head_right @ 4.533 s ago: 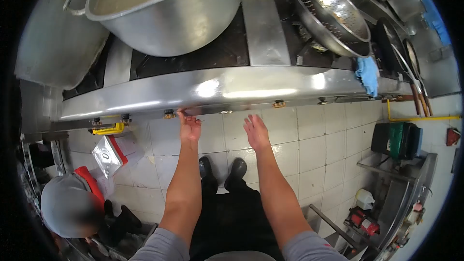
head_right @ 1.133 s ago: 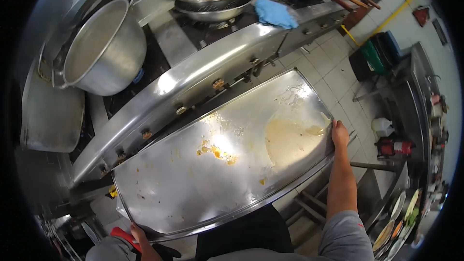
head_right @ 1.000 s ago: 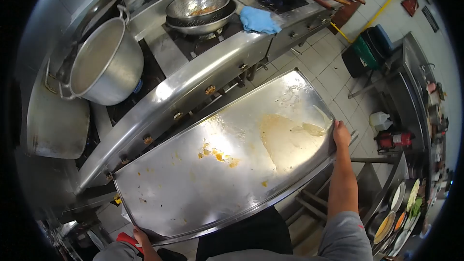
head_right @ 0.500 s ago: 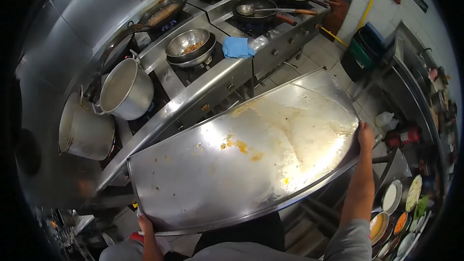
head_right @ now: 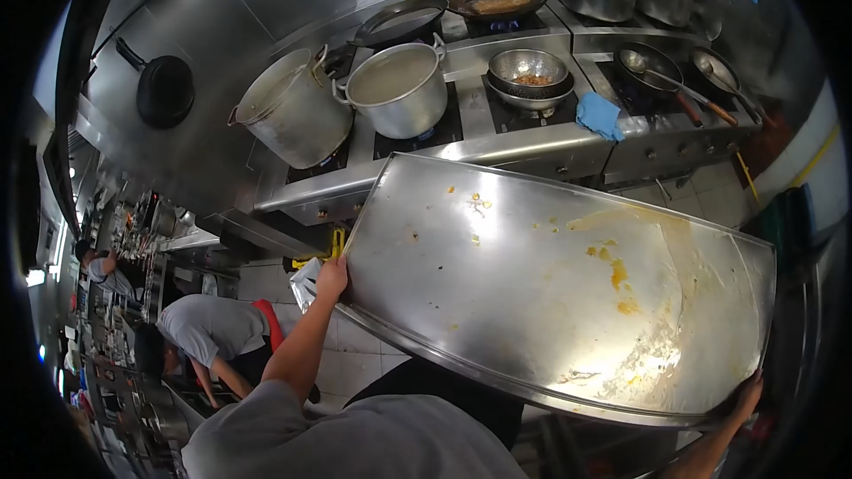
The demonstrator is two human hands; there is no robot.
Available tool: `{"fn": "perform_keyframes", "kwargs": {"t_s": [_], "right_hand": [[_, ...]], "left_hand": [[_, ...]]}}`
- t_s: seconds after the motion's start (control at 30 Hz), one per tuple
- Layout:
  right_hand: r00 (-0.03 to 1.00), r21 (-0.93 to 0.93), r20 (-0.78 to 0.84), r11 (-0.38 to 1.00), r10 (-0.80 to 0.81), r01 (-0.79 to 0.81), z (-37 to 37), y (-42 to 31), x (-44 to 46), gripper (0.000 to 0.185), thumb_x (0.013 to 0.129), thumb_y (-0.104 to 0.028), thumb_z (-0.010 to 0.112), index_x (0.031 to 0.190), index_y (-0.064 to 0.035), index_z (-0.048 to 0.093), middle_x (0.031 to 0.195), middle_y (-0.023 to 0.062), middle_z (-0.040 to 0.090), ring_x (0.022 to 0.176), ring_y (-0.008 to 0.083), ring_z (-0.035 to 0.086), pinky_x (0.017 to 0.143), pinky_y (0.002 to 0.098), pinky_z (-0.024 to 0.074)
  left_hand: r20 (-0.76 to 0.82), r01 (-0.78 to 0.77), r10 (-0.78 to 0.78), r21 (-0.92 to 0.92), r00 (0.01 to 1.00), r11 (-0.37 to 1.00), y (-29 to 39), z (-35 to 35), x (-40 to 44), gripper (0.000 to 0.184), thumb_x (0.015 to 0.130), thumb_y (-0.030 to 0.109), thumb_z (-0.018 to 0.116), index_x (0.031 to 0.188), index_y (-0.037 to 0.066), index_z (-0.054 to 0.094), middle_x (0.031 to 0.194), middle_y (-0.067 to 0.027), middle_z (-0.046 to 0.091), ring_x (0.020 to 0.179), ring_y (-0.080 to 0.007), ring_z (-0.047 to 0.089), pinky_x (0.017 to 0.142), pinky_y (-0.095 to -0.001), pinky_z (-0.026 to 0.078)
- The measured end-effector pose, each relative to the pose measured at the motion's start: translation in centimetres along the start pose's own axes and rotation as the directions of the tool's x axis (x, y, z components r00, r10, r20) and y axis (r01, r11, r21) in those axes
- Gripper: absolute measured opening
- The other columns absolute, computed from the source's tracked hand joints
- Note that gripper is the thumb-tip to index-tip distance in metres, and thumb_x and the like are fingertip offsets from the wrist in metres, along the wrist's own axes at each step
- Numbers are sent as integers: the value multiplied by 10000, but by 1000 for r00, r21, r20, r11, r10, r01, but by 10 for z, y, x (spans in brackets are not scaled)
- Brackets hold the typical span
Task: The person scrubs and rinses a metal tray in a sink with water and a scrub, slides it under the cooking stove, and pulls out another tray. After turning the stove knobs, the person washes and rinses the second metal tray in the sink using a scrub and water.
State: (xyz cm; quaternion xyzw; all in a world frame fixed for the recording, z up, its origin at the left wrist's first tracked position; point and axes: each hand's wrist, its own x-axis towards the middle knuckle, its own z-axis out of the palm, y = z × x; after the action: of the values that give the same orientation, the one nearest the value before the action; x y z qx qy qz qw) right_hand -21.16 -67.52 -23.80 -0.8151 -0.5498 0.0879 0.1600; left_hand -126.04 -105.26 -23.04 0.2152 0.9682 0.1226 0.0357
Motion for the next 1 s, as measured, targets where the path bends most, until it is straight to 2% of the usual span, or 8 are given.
{"fn": "perform_keyframes", "kwargs": {"t_s": [0.17,0.3,0.33,0.43,0.5,0.87,0.93,1.0], "right_hand": [[1000,-55,3,998,-30,30,-5,22,5,479,998,-330,353,1262,26,535,1231,234,585,1170,377,538,980,405,423],[989,-361,-40,925,-142,119,-9,79,-12,418,989,-253,363,1264,10,537,1215,224,594,1154,358,554,974,404,434],[968,-432,-138,893,-208,130,-4,75,-23,377,946,-126,366,1262,-26,546,1194,208,606,1132,314,578,975,411,445],[990,-358,-129,934,-55,5,-35,43,-41,352,944,-162,357,1197,-72,584,1164,209,614,1091,388,578,932,477,456],[919,-173,-169,907,357,-384,-83,-36,-76,535,981,-473,320,1085,-49,629,1163,212,613,1127,403,555,933,501,436],[857,-85,-177,860,484,-503,-159,-13,-8,517,970,-483,382,1146,-78,651,1202,187,618,1149,375,566,951,481,450],[845,-87,-161,845,511,-528,-160,-5,26,505,971,-473,396,1161,-77,644,1212,186,614,1159,371,563,962,476,444],[826,-64,-157,829,541,-555,-159,-3,60,498,973,-466,400,1172,-77,639,1223,185,609,1171,371,556,971,475,439]], "left_hand": [[-4,-61,61,-18,998,998,11,15,6,499,979,423,366,916,-4,616,938,-274,641,927,-458,606,797,-543,468],[-82,-572,598,211,797,792,-14,49,39,348,976,280,410,892,21,626,812,-215,623,754,-402,615,673,-490,492],[-40,-333,341,138,939,933,12,32,28,312,973,247,413,867,41,622,778,-199,601,719,-399,598,635,-492,481],[-55,-512,513,31,857,858,13,37,63,378,982,253,386,879,-24,621,820,-253,601,771,-464,575,680,-542,441],[-2,-634,636,81,771,769,32,20,83,379,980,238,399,902,-61,618,840,-285,608,777,-481,559,694,-531,423],[-33,-639,648,-212,761,740,248,-71,126,271,950,140,511,812,-86,572,715,-197,578,641,-256,472,623,-423,393],[-381,-700,606,-184,698,690,280,-43,158,283,951,148,517,799,-87,559,693,-172,557,638,-226,451,611,-413,386],[-142,-601,588,-291,796,744,338,-61,153,312,938,168,543,746,-78,526,691,-149,533,665,-198,467,618,-388,396]]}}
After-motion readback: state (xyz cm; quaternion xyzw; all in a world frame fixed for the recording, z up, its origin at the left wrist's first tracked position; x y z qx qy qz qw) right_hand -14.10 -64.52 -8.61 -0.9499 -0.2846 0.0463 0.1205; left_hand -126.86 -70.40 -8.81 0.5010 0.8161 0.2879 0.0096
